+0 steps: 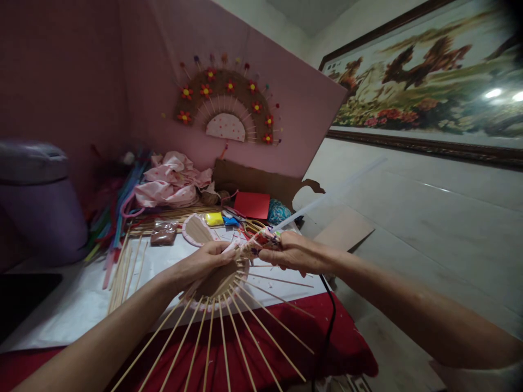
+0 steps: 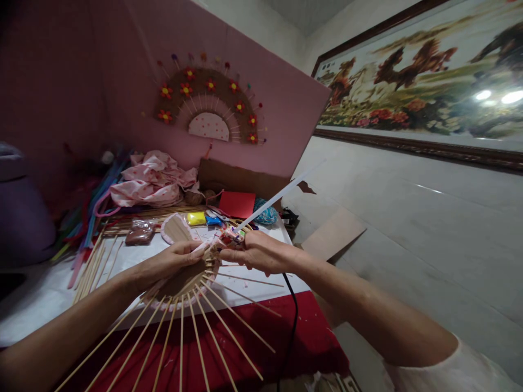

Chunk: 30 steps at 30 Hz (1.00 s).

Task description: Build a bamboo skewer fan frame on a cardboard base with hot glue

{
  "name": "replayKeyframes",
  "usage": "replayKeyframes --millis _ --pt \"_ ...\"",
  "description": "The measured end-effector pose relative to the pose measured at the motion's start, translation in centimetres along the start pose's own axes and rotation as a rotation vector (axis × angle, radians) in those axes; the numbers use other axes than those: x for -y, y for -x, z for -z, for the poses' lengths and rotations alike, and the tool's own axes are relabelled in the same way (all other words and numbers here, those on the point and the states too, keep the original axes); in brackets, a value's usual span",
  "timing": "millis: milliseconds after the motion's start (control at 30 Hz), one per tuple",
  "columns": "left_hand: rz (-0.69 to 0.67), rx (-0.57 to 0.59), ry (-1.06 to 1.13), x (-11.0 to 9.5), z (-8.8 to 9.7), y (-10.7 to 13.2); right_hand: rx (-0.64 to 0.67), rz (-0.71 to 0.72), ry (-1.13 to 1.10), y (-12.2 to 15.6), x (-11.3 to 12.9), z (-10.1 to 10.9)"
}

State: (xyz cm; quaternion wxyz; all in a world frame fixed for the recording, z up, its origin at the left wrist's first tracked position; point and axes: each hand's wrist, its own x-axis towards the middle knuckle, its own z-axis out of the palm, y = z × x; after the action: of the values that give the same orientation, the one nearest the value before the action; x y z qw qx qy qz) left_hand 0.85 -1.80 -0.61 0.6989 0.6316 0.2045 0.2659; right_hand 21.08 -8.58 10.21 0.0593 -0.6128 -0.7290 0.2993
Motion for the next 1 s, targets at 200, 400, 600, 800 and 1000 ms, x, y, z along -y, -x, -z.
replayKeyframes --millis 200,400,600,800,1000 --pt "0.008 0.013 0.035 -0.16 -0.29 0.11 -0.004 0.014 -0.017 0.01 0.01 -0.01" --pt "-0.002 0.02 0.03 -0.24 -0.2 0.12 -0.016 0.011 -0.014 0.14 0.11 0.0" --pt "0.011 0.037 0.062 -0.13 -0.21 0.19 -0.034 0.002 -0.022 0.19 0.36 0.07" --pt "-0.008 0.047 0.053 -0.15 -0.21 0.17 -0.05 -0.011 -0.032 0.11 0.4 -0.02" --pt "-0.015 0.047 0.033 -0.21 -0.22 0.15 -0.066 -0.042 -0.037 0.08 0.41 -0.01"
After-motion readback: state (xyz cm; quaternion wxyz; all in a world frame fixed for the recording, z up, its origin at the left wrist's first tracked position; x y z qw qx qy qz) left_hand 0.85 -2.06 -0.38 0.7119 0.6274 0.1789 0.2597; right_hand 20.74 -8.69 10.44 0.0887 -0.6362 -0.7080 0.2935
